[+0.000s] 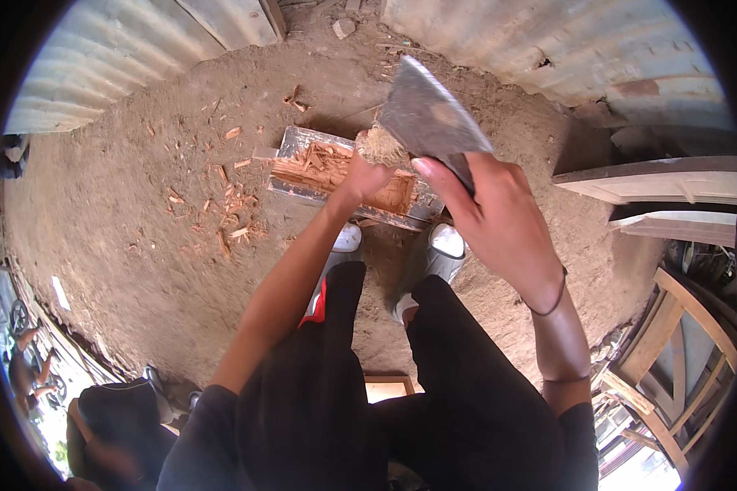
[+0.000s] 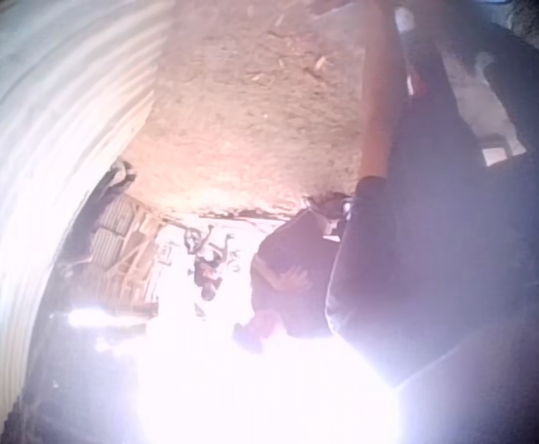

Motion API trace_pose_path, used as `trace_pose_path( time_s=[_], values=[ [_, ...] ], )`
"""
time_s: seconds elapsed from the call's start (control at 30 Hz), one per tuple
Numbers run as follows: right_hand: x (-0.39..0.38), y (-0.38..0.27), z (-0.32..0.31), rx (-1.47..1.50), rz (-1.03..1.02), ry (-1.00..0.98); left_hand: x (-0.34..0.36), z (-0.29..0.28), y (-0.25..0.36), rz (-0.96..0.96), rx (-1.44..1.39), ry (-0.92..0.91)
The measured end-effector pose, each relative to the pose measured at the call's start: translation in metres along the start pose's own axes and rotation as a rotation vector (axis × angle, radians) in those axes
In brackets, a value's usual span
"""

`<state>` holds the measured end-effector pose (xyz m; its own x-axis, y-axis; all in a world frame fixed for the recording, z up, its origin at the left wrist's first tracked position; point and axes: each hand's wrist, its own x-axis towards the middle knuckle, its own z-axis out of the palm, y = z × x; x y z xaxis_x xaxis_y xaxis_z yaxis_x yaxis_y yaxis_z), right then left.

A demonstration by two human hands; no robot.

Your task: The person uses a machete to repeatedly strike and scrape a rectangular wooden block resting on the ground, removing wood shavings and shaping the block. The person occasionally pauses to clear shavings from the block's surface.

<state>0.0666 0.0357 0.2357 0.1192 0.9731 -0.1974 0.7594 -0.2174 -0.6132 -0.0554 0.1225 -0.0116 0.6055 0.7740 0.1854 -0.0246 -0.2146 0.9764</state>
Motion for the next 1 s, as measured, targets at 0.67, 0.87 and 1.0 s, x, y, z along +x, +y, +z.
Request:
trace_pose_path(
  time_s=[0.67,0.87,1.0],
  values=[
    [-0.043,0.023,0.001,0.252,0.214,-0.014,-0.029,0.016,-0.041,0.241,0.418,0.073],
    [-0.053,0.043,0.002,0.312,0.386,-0.013,-0.009,0.015,-0.030,-0.074,0.241,0.000],
    [-0.051,0.043,-0.001,0.364,0.453,-0.020,-0.012,0.020,-0.034,0.049,0.367,0.026]
  ],
)
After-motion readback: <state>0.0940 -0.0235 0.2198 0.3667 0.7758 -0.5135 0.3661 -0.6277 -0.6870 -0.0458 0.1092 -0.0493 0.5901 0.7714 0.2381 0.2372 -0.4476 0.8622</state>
